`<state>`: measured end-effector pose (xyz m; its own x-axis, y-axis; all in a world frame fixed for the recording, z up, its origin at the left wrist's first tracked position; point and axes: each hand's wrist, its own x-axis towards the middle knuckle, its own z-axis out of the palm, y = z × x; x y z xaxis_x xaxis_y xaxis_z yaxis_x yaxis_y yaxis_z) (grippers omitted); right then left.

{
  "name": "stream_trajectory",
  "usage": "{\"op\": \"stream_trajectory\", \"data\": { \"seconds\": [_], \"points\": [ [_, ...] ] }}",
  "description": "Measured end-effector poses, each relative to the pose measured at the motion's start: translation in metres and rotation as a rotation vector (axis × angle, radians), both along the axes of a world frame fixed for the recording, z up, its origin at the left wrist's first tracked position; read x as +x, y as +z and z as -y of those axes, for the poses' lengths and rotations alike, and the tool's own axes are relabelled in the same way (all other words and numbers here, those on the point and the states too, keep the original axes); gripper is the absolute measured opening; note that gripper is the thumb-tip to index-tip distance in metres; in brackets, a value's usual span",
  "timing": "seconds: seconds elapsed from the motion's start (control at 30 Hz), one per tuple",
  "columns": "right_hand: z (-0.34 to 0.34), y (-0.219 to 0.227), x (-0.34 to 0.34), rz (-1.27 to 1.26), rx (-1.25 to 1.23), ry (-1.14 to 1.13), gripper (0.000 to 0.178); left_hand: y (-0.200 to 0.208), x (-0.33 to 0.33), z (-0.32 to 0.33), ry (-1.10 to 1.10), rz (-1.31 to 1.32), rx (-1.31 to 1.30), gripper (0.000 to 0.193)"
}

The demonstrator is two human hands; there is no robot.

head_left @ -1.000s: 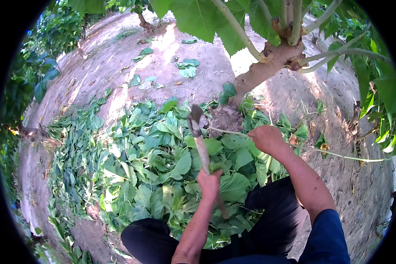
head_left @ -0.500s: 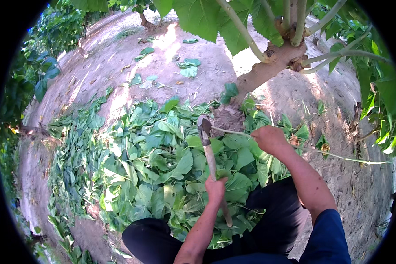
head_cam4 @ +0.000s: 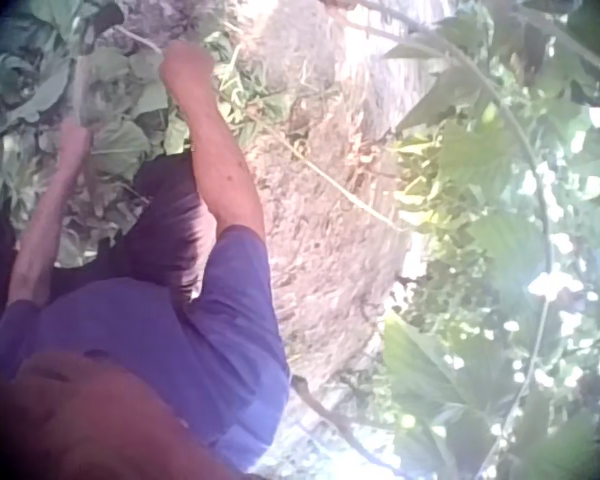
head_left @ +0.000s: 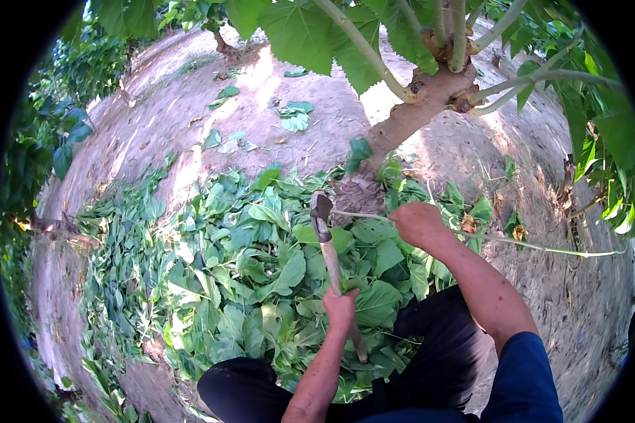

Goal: The person sits on the ground beneath a tree and uses a machete to cut a branch. They then strip the leaves from the branch by hand, adding them to a growing pile on the ground.

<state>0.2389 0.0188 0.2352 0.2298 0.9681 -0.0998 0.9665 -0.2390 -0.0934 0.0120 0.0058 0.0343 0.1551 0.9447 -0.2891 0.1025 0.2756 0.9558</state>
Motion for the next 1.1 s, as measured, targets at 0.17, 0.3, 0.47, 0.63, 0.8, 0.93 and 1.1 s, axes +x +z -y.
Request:
{"op": "stream_trajectory", "data": {
  "seconds": [0.17,0.3,0.47,0.63,0.8,0.93,1.1],
  "points": [
    [-0.002,0.003,-0.004,0.036,-0.043,-0.037,0.02,0.021,0.0,-0.002,-0.051,0.052,-0.164,0.012],
    [-0.005,0.007,-0.007,0.049,-0.049,-0.035,0.02,0.016,-0.002,-0.003,-0.065,0.027,-0.178,0.016],
    [0.008,0.012,0.0,0.065,0.011,-0.014,0.024,0.012,-0.002,-0.003,-0.065,0.024,-0.142,0.016],
    [0.03,0.023,0.004,-0.016,0.22,-0.014,0.026,0.013,-0.001,-0.004,-0.057,0.075,-0.168,0.016],
    [0.034,0.029,0.0,-0.008,-0.009,-0.051,0.026,0.011,-0.002,-0.004,-0.054,0.088,-0.169,0.016],
    [0.038,0.023,0.005,-0.011,-0.106,-0.034,0.023,0.011,-0.003,-0.006,-0.053,0.036,-0.147,0.016],
    [0.041,-0.007,0.026,-0.041,-0.266,-0.038,0.025,0.011,-0.005,-0.007,-0.061,0.028,-0.18,0.018]
  ]
}}
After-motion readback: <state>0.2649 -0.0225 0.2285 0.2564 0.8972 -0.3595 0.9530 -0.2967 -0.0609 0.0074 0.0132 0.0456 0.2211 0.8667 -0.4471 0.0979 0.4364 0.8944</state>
